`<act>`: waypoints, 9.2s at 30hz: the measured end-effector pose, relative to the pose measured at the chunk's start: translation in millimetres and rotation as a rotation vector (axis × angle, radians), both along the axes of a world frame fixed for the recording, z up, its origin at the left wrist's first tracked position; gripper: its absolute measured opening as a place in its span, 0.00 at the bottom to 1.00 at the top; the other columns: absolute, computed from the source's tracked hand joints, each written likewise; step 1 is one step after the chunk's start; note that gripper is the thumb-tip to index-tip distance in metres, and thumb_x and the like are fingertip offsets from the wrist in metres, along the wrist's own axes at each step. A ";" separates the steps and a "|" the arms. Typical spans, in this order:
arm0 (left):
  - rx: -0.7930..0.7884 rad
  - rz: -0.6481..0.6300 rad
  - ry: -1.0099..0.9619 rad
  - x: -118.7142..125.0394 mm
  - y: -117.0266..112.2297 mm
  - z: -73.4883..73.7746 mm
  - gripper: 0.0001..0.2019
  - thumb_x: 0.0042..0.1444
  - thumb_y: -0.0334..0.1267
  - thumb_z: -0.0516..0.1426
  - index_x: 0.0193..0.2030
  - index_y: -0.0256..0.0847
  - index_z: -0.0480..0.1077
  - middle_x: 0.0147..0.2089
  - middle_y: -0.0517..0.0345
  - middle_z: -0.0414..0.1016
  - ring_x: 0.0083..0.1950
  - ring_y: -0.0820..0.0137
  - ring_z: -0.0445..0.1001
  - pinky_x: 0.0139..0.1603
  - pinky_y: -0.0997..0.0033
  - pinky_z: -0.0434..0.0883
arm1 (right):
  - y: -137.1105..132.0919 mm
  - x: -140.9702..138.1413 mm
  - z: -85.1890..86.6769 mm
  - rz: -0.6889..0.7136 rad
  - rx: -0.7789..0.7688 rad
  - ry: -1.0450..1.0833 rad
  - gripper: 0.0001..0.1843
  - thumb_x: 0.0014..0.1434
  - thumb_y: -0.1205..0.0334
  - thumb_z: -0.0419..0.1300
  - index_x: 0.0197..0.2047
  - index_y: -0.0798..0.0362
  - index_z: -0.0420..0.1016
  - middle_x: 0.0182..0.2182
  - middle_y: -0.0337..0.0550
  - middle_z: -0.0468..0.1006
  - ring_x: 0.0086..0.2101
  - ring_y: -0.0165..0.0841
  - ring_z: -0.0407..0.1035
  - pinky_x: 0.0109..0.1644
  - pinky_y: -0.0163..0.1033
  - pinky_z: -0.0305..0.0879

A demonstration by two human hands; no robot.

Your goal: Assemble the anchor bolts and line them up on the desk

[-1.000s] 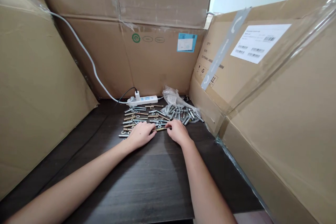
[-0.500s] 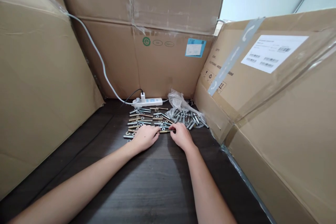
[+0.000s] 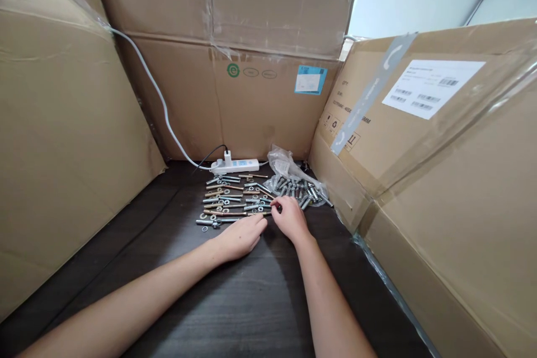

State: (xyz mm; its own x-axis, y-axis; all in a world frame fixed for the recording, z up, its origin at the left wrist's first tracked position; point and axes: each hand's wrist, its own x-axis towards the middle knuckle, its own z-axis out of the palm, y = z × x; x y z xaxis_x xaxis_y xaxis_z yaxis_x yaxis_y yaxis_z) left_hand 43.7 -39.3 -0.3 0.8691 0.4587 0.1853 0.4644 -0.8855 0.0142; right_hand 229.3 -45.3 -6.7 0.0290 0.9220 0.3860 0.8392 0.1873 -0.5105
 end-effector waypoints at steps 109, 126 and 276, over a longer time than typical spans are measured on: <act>-0.640 0.232 -0.409 -89.0 -8.7 16.1 0.11 0.65 0.45 0.43 0.39 0.42 0.61 0.36 0.61 0.71 0.36 0.72 0.68 0.35 0.76 0.62 | -32.0 -96.3 10.7 0.480 -0.316 0.557 0.18 0.65 0.51 0.47 0.28 0.53 0.60 0.25 0.35 0.61 0.29 0.28 0.56 0.34 0.33 0.53; -0.654 0.221 -0.514 -89.1 -13.6 21.8 0.10 0.64 0.41 0.42 0.44 0.43 0.61 0.41 0.59 0.71 0.40 0.71 0.69 0.42 0.74 0.64 | -31.7 -96.7 9.2 0.466 -0.310 0.557 0.12 0.63 0.53 0.51 0.39 0.53 0.68 0.34 0.40 0.73 0.35 0.31 0.64 0.41 0.36 0.60; -0.542 0.093 -0.491 -89.0 -5.8 22.6 0.07 0.59 0.34 0.50 0.41 0.42 0.68 0.34 0.61 0.69 0.36 0.73 0.66 0.38 0.75 0.62 | -38.0 -88.9 9.5 0.322 -0.268 0.480 0.04 0.47 0.65 0.54 0.30 0.54 0.66 0.19 0.32 0.62 0.20 0.24 0.53 0.24 0.30 0.50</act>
State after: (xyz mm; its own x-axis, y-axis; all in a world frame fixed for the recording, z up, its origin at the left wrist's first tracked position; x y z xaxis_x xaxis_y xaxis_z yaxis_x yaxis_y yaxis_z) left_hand -45.2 -45.1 22.3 0.6976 0.6639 0.2695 0.3646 -0.6527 0.6641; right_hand 140.5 -83.3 2.8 -0.1529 0.9762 0.1536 0.4283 0.2055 -0.8800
